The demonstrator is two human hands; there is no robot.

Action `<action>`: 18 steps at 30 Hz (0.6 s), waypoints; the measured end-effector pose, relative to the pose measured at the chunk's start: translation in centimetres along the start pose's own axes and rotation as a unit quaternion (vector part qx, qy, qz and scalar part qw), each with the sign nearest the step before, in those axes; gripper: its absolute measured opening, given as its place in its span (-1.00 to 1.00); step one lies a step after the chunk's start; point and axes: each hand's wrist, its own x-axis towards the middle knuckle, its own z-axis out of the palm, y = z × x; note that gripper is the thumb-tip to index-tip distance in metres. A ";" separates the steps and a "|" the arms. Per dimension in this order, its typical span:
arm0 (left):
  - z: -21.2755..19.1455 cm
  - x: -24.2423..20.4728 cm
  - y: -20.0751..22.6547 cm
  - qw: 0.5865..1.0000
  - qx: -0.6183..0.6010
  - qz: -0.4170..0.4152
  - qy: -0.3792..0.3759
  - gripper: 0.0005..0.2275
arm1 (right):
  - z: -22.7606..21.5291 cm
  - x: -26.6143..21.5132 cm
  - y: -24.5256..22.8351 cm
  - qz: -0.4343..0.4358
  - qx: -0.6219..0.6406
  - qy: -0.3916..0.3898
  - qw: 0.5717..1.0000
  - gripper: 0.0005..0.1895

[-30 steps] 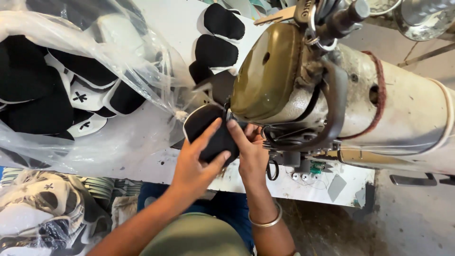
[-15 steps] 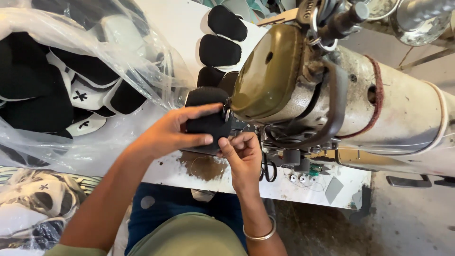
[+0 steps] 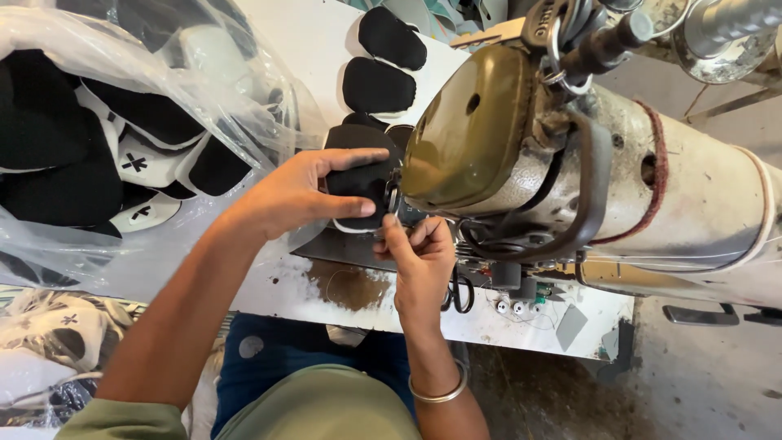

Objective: The person operates a sewing machine to stitch black fabric onto white slipper soles. They repeatedly guide the slippers under the needle, then use scissors to cut the thread and trim excess material before placing the finished items aside.

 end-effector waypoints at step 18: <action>5.5 -4.2 -3.6 0.915 -0.147 0.155 0.343 -0.65 | -0.7 0.4 0.1 0.034 0.034 0.019 0.999 -0.64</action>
